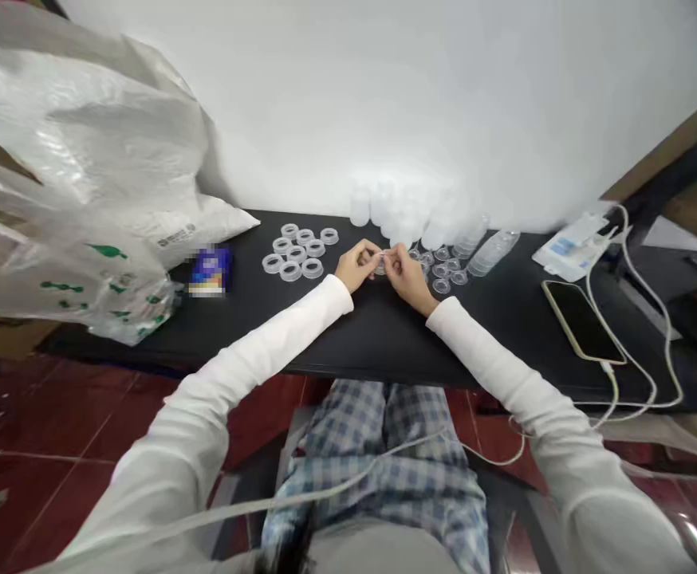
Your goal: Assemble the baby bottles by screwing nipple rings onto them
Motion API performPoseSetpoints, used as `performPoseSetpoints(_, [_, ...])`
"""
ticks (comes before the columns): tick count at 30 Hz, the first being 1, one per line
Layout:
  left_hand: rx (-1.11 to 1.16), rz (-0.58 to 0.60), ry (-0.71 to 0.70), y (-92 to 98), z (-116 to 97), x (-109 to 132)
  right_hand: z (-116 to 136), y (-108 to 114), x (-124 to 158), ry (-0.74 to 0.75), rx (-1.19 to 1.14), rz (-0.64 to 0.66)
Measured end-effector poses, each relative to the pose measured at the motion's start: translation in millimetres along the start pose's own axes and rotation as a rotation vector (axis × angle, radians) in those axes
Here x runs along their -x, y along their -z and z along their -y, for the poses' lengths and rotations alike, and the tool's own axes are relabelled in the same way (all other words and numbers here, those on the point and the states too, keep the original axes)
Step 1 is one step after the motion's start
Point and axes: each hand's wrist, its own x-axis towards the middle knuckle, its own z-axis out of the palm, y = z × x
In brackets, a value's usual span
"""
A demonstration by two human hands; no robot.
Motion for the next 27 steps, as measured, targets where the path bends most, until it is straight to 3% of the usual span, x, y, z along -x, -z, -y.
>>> performPoseSetpoints(11, [-0.257, -0.024, -0.104, -0.8, 6.4, 1.1, -1.3, 1.9, -1.1, -0.020, 0.007, 0.043])
performPoseSetpoints(19, [-0.249, -0.029, -0.107, -2.0, 10.0, 1.2, -5.0, 0.2, -0.6, 0.001, -0.013, 0.056])
performPoseSetpoints(27, [-0.154, -0.047, -0.011, -3.1, 5.8, 3.0, -1.9, -0.3, 0.5, -0.019, -0.023, 0.013])
